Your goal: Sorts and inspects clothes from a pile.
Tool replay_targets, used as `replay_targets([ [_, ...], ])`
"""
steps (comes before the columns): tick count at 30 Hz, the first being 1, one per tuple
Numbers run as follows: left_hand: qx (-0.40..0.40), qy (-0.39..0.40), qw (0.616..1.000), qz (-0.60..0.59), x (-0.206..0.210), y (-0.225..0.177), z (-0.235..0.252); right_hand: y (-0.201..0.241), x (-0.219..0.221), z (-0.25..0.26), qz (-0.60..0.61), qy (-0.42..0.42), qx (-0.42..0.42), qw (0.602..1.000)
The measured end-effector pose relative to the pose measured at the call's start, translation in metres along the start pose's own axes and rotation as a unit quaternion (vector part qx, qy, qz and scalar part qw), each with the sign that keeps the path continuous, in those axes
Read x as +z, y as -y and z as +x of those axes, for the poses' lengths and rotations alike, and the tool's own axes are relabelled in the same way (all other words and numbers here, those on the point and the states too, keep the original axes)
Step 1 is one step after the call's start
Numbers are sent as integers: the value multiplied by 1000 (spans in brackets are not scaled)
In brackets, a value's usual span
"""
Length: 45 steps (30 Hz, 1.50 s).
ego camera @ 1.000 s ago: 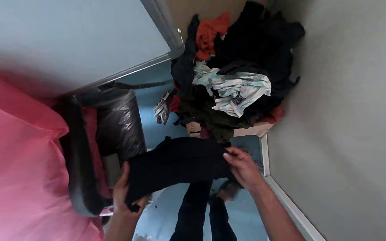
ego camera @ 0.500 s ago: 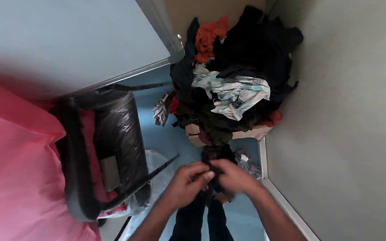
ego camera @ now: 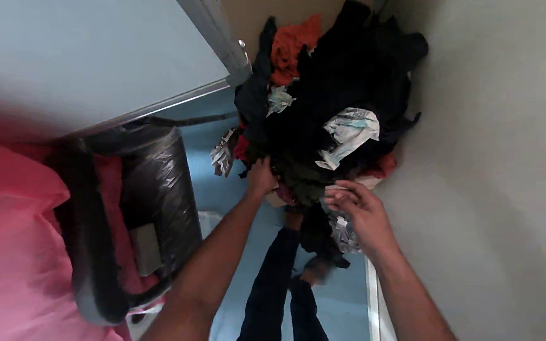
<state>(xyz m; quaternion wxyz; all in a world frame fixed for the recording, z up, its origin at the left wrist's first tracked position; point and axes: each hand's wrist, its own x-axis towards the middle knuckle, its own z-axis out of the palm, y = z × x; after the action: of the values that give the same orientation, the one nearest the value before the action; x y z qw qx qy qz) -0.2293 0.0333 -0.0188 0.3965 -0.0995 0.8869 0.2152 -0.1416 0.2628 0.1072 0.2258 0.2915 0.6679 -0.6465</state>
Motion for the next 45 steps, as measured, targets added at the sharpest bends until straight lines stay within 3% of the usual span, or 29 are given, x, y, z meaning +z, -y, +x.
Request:
replay_targets([
  [2,-27,22,996,77,7,-14,6,-9,6,-3,-21,13,19,1000],
  [4,-55,21,997,55,1,-24,5,-14,11,-6,-39,31,36,998],
  [7,-33,-42,994,-98,-17,-22,-3,-20,13,-4,-51,53,47,996],
  [10,13,-117,952,-284,-42,-25,-28,-14,16,4,-65,54,43,995],
  [12,78,-131,913,-378,-58,-40,-57,-5,21,12,-72,60,19,995],
  [15,212,-70,852,-473,-77,-71,-103,19,40,23,-69,77,-43,994],
  [17,288,-39,828,-479,-83,-96,-130,38,55,23,-58,16,-102,993],
  [19,348,-59,821,-448,-87,-113,-151,53,61,22,-28,-48,-163,985],
  [22,392,-106,797,-447,-99,-110,-162,79,50,30,101,-62,-207,971],
  [24,352,-149,794,-473,-103,-91,-153,100,39,40,201,-78,-237,947],
  [28,110,-197,831,-509,-84,-32,-115,151,21,45,299,-132,-212,921],
  [30,29,-171,859,-481,-63,-4,-94,158,13,59,284,-135,-205,927],
  [32,-12,-121,892,-435,-40,16,-76,145,6,84,168,-128,-157,965],
  [35,-31,-42,920,-389,-14,16,-56,117,-1,114,-22,-75,-68,995],
  [38,-38,-10,924,-380,-2,-6,-35,100,-2,115,-43,-84,-95,991],
  [43,1,-45,869,-493,6,-34,-3,79,5,69,-29,-172,-144,974],
  [45,56,-113,883,-451,-6,-47,-9,63,12,51,-56,-178,-131,974],
])
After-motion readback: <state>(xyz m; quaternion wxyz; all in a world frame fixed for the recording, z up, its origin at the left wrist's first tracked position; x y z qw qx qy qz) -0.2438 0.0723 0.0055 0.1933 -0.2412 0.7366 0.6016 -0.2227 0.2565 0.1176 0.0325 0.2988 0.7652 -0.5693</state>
